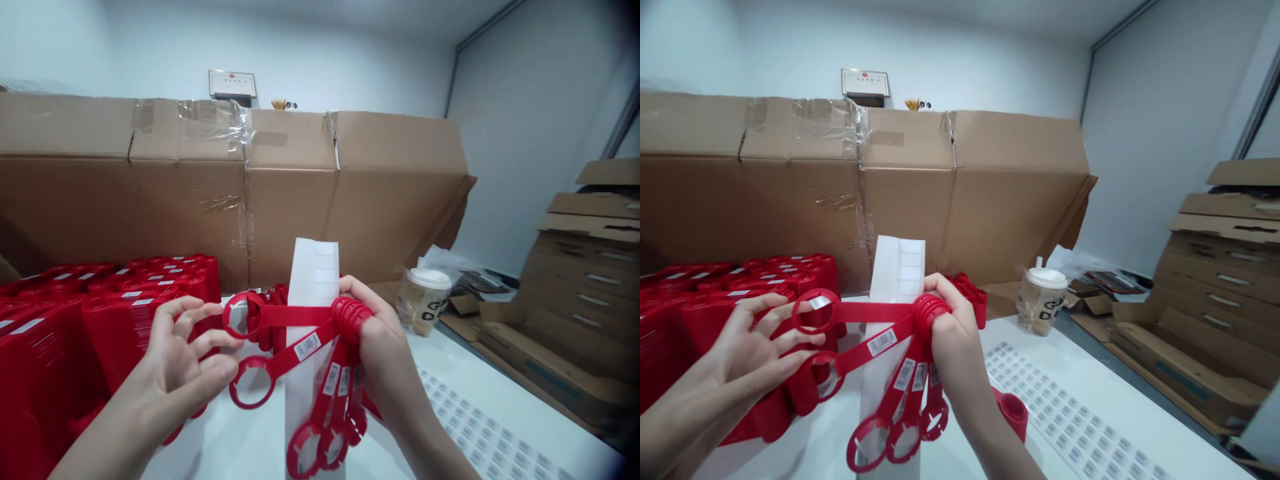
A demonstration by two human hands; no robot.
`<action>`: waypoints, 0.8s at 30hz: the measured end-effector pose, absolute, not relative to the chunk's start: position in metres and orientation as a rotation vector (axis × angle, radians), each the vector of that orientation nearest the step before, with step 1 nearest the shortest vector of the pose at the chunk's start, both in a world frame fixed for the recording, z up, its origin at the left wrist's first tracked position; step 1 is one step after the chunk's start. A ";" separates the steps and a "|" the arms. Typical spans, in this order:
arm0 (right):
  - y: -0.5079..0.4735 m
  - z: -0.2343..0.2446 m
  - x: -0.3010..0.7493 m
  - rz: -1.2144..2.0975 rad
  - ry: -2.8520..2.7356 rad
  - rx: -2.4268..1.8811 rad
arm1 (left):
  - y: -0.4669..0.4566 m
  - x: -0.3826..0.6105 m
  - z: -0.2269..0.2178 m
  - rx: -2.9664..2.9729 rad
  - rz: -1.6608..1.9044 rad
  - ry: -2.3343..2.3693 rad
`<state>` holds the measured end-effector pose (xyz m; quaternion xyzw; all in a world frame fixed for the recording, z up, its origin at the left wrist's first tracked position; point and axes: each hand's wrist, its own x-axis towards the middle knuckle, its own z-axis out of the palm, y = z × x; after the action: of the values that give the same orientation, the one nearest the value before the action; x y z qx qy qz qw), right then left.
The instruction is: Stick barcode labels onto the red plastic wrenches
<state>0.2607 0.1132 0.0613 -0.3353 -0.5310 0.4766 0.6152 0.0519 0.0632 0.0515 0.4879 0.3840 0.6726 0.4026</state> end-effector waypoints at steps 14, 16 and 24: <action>0.115 0.063 0.261 1.092 -1.188 -0.772 | 0.057 0.056 0.053 1.185 1.532 0.905; 0.114 0.065 0.261 1.090 -1.242 -0.790 | 0.056 0.054 0.055 1.180 1.558 0.925; 0.107 0.067 0.259 1.134 -1.415 -0.835 | 0.060 0.049 0.061 1.114 1.779 1.056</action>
<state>0.2589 0.1070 0.0672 -0.3517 -0.5957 0.4773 0.5418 0.0490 0.0605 0.0607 0.4375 0.4147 0.6985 0.3855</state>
